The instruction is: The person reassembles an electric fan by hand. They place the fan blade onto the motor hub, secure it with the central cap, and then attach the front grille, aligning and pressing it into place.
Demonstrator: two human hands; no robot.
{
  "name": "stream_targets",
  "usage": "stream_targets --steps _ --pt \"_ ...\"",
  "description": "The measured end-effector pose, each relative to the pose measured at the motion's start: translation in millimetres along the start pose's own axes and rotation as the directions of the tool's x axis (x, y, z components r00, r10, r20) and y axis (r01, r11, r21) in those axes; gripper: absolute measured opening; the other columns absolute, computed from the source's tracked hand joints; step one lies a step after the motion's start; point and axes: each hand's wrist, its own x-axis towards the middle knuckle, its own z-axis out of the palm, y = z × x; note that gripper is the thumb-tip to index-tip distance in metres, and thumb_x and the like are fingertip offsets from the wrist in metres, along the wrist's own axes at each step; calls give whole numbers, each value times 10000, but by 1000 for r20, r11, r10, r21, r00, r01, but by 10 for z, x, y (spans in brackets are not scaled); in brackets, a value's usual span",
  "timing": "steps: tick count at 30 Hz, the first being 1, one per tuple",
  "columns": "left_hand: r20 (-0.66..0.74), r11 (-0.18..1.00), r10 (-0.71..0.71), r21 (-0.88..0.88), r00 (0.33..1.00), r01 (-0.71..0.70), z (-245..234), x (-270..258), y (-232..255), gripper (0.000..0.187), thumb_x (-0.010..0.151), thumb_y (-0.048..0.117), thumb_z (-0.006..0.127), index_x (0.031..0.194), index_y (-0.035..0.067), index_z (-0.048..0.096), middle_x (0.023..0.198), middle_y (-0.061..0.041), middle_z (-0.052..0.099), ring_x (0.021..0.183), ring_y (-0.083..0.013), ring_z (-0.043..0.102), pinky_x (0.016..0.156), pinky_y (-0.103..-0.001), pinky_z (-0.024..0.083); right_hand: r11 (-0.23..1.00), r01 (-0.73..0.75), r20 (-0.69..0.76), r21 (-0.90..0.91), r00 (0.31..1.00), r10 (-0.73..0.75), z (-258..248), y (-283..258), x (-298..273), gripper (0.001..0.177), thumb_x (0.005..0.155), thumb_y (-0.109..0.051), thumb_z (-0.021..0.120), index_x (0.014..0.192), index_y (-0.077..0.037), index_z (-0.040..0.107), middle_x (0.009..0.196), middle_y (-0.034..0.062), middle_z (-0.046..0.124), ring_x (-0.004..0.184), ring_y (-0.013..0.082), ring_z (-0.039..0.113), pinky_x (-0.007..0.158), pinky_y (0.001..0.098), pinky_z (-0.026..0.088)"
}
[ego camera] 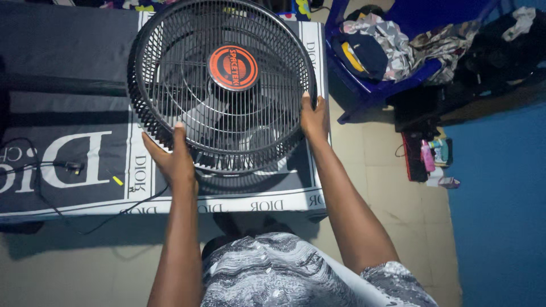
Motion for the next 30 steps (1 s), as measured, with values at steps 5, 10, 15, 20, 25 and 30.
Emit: stream_targets --steps 5,10,15,20,25,30 --pt "16 994 -34 103 999 32 -40 -256 32 857 775 400 618 1369 40 116 1414 -167 225 1296 -264 258 1035 -314 218 984 149 -66 -94 986 -155 -57 -51 -346 655 824 -444 541 1252 17 362 1179 253 429 1092 382 432 910 394 345" --pt "56 993 -110 53 992 107 -83 -398 11 762 815 386 592 1364 52 180 1328 -149 298 1178 -272 340 930 -359 320 774 633 -48 -2 773 -632 -230 -327 -865 612 789 -287 627 1274 -1 386 1240 206 435 1179 352 397 996 431 305" --pt "18 962 -197 -188 980 197 -118 -558 -213 466 826 285 577 1160 37 367 1110 -104 463 823 -165 544 619 -294 449 623 771 170 136 601 -781 -319 -571 -1252 516 764 -251 651 1227 -94 487 1257 154 472 1226 314 403 1040 421 299" --pt "14 930 -134 -342 991 131 -93 -634 -517 239 792 147 603 920 20 446 932 -137 496 714 -146 561 594 -258 570 572 808 307 142 514 -801 -315 -580 -1474 509 695 -234 678 1167 -119 524 1272 173 431 1221 335 380 1002 431 299" --pt "53 923 -141 -355 989 150 -119 -655 -663 143 808 72 602 846 -35 516 766 -126 562 629 -150 562 598 -269 505 510 856 358 85 451 -818 -322 -579 -1549 566 671 -213 703 1184 -102 491 1303 185 371 1239 355 326 1009 452 271" --pt "87 848 -200 -483 976 217 -116 -624 -681 146 760 44 617 835 -43 527 772 -98 572 665 -146 587 685 -272 565 470 882 405 -27 439 -802 -281 -561 -1668 700 614 -223 732 1216 -91 401 1320 198 295 1261 360 255 1001 481 223"
